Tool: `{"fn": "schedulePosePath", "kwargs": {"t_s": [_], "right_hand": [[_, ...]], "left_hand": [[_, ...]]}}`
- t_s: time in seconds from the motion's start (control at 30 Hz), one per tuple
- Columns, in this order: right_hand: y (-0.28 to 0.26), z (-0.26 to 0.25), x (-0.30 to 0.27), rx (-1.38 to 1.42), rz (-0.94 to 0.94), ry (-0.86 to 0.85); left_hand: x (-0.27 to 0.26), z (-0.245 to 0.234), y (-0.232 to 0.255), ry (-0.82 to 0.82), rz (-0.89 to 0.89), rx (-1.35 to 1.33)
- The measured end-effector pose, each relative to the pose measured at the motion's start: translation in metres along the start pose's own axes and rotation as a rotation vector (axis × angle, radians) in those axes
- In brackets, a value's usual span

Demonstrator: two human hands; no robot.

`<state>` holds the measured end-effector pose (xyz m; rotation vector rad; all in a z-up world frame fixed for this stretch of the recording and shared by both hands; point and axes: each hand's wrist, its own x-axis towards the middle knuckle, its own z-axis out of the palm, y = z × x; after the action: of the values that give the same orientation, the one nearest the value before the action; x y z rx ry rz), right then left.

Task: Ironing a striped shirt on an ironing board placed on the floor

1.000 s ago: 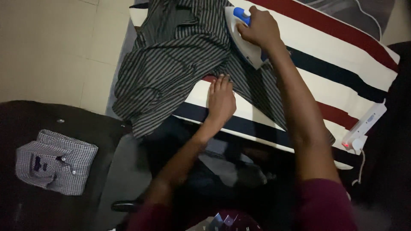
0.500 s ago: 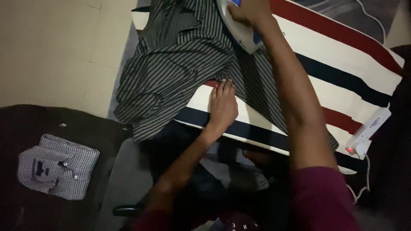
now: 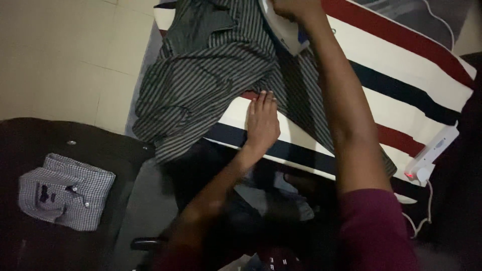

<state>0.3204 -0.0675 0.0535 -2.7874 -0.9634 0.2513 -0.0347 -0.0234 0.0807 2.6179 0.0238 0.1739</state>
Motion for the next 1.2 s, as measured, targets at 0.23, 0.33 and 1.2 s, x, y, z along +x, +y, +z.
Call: {"fn": "schedulePosePath", "kwargs": {"t_s": [0.23,0.33,1.2], "right_hand": [[0.023,-0.005,-0.085,-0.039,-0.081,0.295],[-0.009,-0.034,-0.161,0.054,0.282,0.016],[-0.057,-0.043,-0.272,0.274,0.58,0.294]], "left_hand": [[0.009,-0.008,0.0,0.026,0.003,-0.076],[0.007,-0.009,-0.001,0.099,0.014,-0.129],[0.226,0.092,-0.064,-0.006,0.322,0.151]]}}
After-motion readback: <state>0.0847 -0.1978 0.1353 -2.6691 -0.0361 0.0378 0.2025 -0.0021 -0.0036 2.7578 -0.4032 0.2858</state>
